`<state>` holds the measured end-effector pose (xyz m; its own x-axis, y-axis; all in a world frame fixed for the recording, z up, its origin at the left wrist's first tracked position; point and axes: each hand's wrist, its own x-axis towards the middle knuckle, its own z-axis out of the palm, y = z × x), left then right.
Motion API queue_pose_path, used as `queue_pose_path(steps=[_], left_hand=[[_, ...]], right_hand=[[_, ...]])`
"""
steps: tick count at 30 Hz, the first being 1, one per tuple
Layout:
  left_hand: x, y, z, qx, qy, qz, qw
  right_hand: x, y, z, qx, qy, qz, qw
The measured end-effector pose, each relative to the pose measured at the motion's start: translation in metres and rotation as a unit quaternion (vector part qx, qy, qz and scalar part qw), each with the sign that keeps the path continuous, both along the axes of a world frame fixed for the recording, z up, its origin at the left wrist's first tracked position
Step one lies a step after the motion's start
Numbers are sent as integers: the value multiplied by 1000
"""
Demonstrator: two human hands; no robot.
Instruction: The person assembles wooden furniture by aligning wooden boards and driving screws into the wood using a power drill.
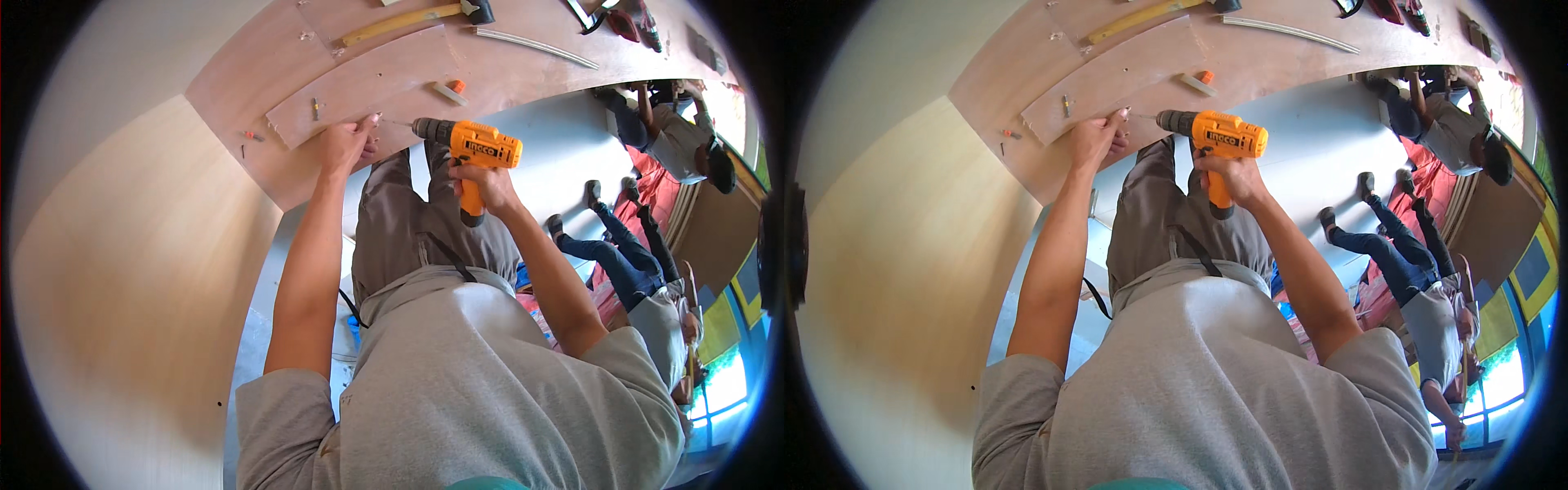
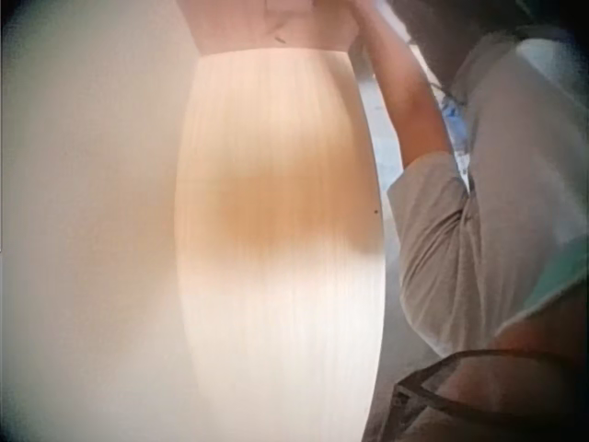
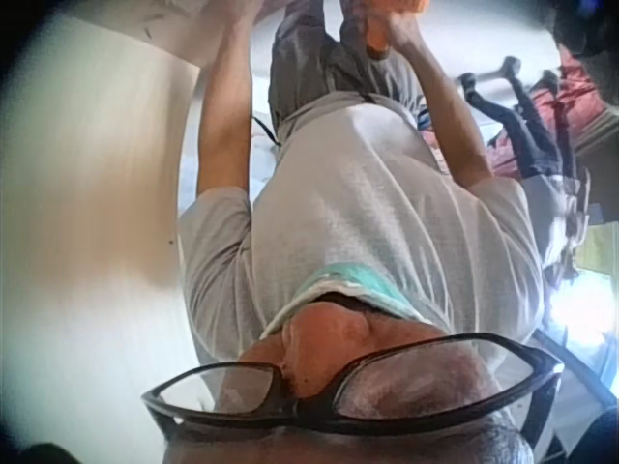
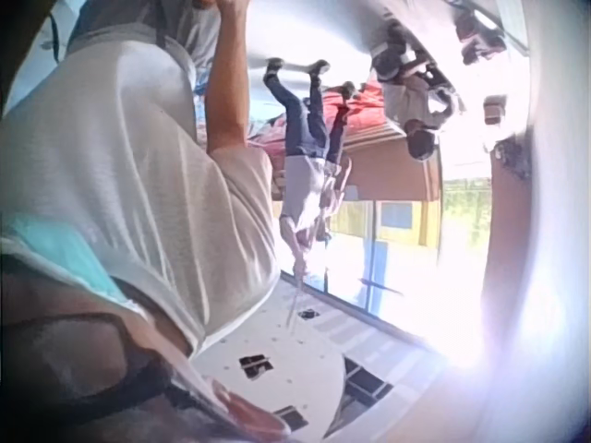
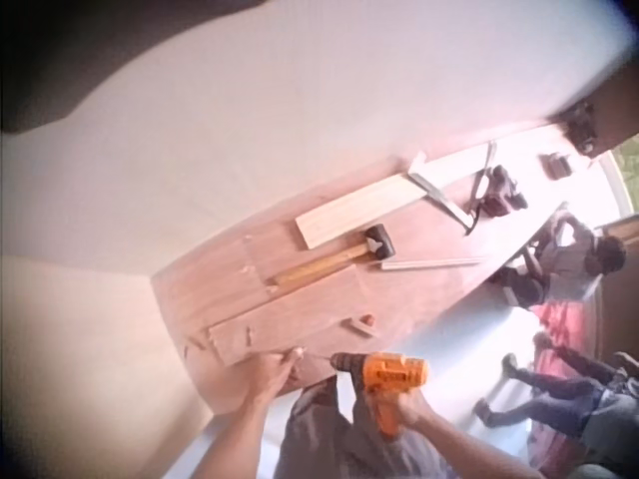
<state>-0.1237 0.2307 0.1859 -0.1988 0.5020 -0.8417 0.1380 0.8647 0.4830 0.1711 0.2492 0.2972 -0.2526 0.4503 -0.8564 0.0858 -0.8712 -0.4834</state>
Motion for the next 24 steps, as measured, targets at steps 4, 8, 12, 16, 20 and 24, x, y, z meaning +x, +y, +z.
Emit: queue_pose_path(steps=[4,8,12,16,20,24], left_hand=[[-4,-8,4,15,68,-168,983],[-9,-37,-1,128,153,-156,967],[-64,-60,10,159,258,-1,953],[-133,-70,7,124,295,160,934],[-167,-63,9,46,303,243,920],[-196,-73,-42,127,447,-5,886]], right_hand=[[-10,4,-5,18,6,-10,1000],[3,-19,-4,23,-38,-39,998],[12,-28,18,15,-49,-56,997],[8,-37,27,24,-47,-92,994],[5,-44,34,23,-57,-106,993],[-2,-49,40,12,-69,-97,993]])
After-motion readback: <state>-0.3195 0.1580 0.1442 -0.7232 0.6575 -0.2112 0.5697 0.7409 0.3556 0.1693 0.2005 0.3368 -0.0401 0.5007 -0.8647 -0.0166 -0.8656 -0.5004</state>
